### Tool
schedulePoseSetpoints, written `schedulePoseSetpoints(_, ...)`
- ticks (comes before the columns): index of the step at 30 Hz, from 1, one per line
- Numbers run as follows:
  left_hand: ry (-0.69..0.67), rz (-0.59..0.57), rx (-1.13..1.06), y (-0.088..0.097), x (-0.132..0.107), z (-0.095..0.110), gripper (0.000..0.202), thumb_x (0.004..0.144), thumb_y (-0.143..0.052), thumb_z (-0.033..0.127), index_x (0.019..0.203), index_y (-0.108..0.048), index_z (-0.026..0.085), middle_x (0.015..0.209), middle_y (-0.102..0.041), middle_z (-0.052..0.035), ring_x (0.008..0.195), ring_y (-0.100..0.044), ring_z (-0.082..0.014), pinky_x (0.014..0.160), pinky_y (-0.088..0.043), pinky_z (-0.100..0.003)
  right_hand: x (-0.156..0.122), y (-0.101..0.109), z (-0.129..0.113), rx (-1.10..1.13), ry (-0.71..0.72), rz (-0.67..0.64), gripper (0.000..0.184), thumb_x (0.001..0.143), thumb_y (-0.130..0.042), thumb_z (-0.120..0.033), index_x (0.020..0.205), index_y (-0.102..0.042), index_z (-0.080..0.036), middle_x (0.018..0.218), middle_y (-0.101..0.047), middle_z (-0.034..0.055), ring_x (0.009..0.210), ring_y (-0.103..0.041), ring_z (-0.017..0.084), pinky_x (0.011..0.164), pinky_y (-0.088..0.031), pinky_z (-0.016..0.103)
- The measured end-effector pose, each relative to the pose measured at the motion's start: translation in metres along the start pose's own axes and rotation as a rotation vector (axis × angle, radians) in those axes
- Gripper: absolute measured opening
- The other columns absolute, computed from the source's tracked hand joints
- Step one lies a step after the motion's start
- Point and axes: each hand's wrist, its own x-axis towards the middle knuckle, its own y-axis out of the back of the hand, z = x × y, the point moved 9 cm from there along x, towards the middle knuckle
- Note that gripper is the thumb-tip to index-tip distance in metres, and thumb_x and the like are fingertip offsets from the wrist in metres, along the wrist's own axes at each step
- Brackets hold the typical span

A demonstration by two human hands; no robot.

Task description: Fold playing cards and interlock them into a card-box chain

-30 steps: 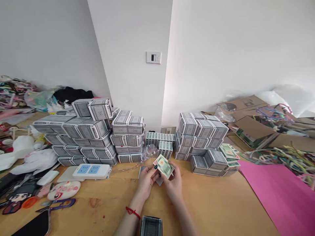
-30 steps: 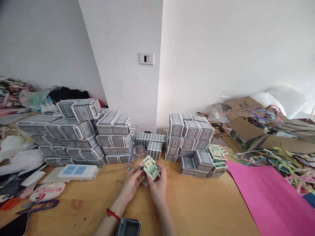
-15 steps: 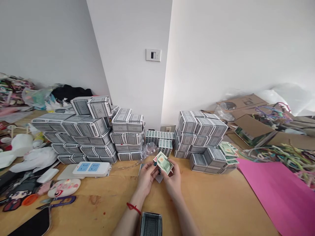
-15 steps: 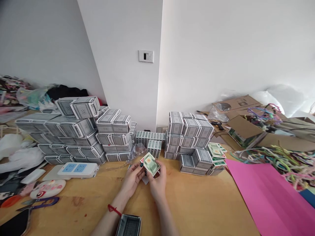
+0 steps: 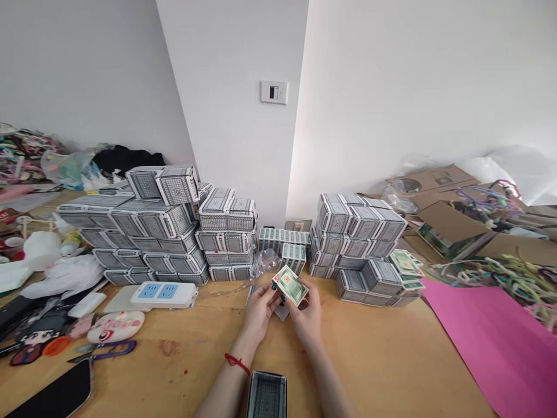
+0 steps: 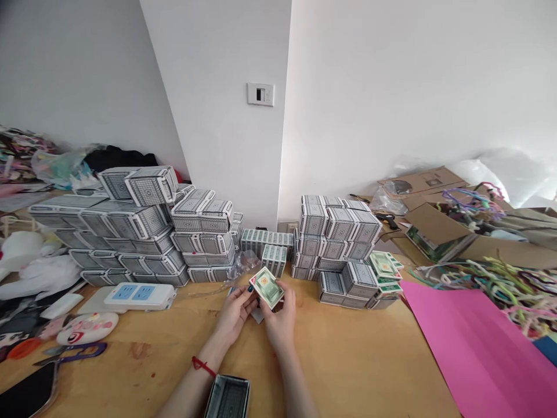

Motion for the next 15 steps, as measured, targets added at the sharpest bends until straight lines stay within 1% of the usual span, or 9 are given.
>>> schedulePoseSetpoints(3,-0.001,0.015,0.002,0.001,0.0,0.001,0.007,0.066,-0.066,0.014,0.072,-0.062,0.014,0.075,-0.068,-0.0045,0.071,-0.065,-0.0133,0.075,-0.05,-0.025,0.001,0.0,0.004,0.054,-0.044,0.004,0.045,0.062,-0.064,-0.028,0.105,-0.052,-0.019,0.103,-0.058,0.0076,0.091,-0.056,0.022,0.074,-0.047,0.034)
schedulePoseSetpoints(5,-0.001,0.003,-0.001,0.001,0.0,0.001,0.007,0.066,-0.066,0.014,0.072,-0.061,0.014,0.074,-0.068,-0.0042,0.072,-0.065,-0.0135,0.077,-0.05,-0.027,0.002,0.0,0.007,0.093,-0.081,0.001,0.046,0.061,-0.065,-0.03,0.105,-0.052,-0.018,0.102,-0.059,0.0079,0.089,-0.058,0.022,0.074,-0.048,0.034)
schedulePoseSetpoints(10,0.003,-0.024,-0.027,-0.001,0.002,0.001,0.008,0.067,-0.065,0.013,0.071,-0.058,0.015,0.078,-0.069,-0.0052,0.078,-0.065,-0.0168,0.081,-0.05,-0.031,0.001,0.001,0.012,0.16,-0.185,-0.001,0.049,0.062,-0.065,-0.035,0.106,-0.055,-0.016,0.102,-0.062,0.0096,0.087,-0.06,0.023,0.073,-0.049,0.033)
schedulePoseSetpoints(12,0.009,-0.032,-0.027,-0.002,0.001,0.001,0.009,0.068,-0.064,0.012,0.072,-0.057,0.015,0.08,-0.069,-0.0064,0.081,-0.065,-0.018,0.082,-0.05,-0.032,0.001,0.003,0.013,0.163,-0.209,0.016,0.049,0.062,-0.064,-0.039,0.104,-0.058,-0.015,0.097,-0.065,0.0095,0.083,-0.06,0.023,0.069,-0.049,0.031)
schedulePoseSetpoints(15,0.022,-0.043,-0.029,-0.004,0.001,0.0,0.011,0.068,-0.062,0.01,0.073,-0.054,0.016,0.083,-0.069,-0.007,0.082,-0.065,-0.0181,0.081,-0.05,-0.032,0.002,0.007,0.014,0.151,-0.232,0.038,0.049,0.062,-0.063,-0.045,0.099,-0.062,-0.013,0.083,-0.067,0.0086,0.073,-0.061,0.022,0.06,-0.048,0.029)
